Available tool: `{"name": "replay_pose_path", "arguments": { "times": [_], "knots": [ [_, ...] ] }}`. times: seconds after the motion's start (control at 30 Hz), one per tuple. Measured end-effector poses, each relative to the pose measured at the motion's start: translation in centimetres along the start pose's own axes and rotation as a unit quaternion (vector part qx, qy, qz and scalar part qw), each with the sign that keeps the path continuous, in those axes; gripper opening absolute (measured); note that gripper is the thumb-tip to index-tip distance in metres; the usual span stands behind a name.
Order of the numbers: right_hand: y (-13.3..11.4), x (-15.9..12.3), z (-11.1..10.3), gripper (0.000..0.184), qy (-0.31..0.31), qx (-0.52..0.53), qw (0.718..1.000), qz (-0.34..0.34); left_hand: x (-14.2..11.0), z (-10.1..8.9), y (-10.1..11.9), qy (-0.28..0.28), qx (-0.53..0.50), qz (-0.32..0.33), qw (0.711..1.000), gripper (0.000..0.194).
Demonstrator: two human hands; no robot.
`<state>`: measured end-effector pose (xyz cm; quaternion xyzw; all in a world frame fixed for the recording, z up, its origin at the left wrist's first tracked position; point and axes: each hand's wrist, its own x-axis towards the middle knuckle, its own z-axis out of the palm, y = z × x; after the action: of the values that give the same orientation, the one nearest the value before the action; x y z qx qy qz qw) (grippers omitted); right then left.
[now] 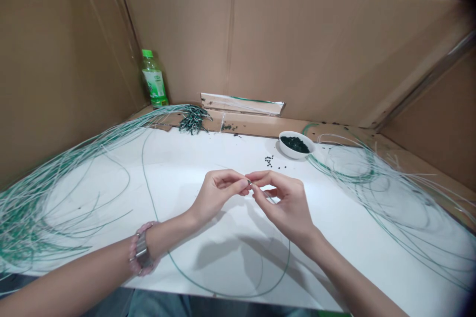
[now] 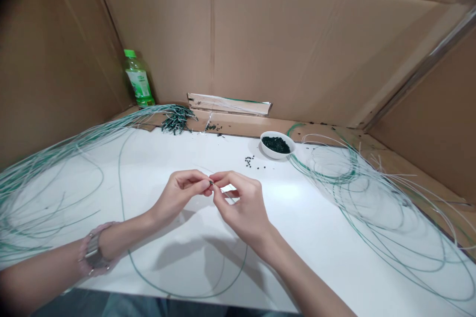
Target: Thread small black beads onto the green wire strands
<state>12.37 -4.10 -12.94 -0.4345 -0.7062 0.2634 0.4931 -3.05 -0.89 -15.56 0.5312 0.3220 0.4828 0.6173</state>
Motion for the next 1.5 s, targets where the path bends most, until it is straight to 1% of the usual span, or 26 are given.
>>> {"name": "replay_pose_path", "arguments": {
  "times": [0.3,0.57,0.8,1.0,1.07,1.13,1.23,1.37,1.5],
  "knots": [
    [0.2,-0.1,-0.2,0.010,-0.001,0.011,1.000,0.012,0.2,0.1,0.2,0.002,0.020,0.007,1.000,0.014],
    [0.1,0.0,-0.2,0.010,-0.009,0.005,1.000,0.013,0.2,0.1,0.3,0.004,0.032,-0.001,0.999,0.017],
    [0.4,0.0,-0.2,0.009,-0.015,-0.018,1.000,0.003,0.2,0.1,0.4,-0.009,0.046,0.005,0.999,0.014],
    [0.6,0.0,-0.2,0.011,0.005,-0.058,0.998,-0.007,0.1,0.2,0.5,-0.014,0.043,0.003,0.999,0.016],
    [0.6,0.0,-0.1,0.012,0.002,-0.063,0.998,0.001,0.1,0.2,0.4,-0.021,0.048,0.005,0.999,0.016],
    [0.6,-0.1,0.1,0.013,-0.001,-0.038,0.999,0.030,0.1,0.2,0.3,-0.028,0.051,0.009,0.998,0.017],
    [0.7,0.0,0.4,0.013,-0.004,0.049,0.995,0.086,0.1,0.1,0.1,-0.025,0.035,0.016,0.999,0.014],
    [0.7,0.2,0.7,0.019,-0.004,0.156,0.978,0.139,0.0,0.2,0.0,0.007,0.035,0.030,0.999,0.015],
    [0.8,0.3,1.0,0.024,0.016,0.207,0.965,0.161,-0.1,0.4,0.0,0.036,0.052,0.033,0.997,0.016]
  ]
}}
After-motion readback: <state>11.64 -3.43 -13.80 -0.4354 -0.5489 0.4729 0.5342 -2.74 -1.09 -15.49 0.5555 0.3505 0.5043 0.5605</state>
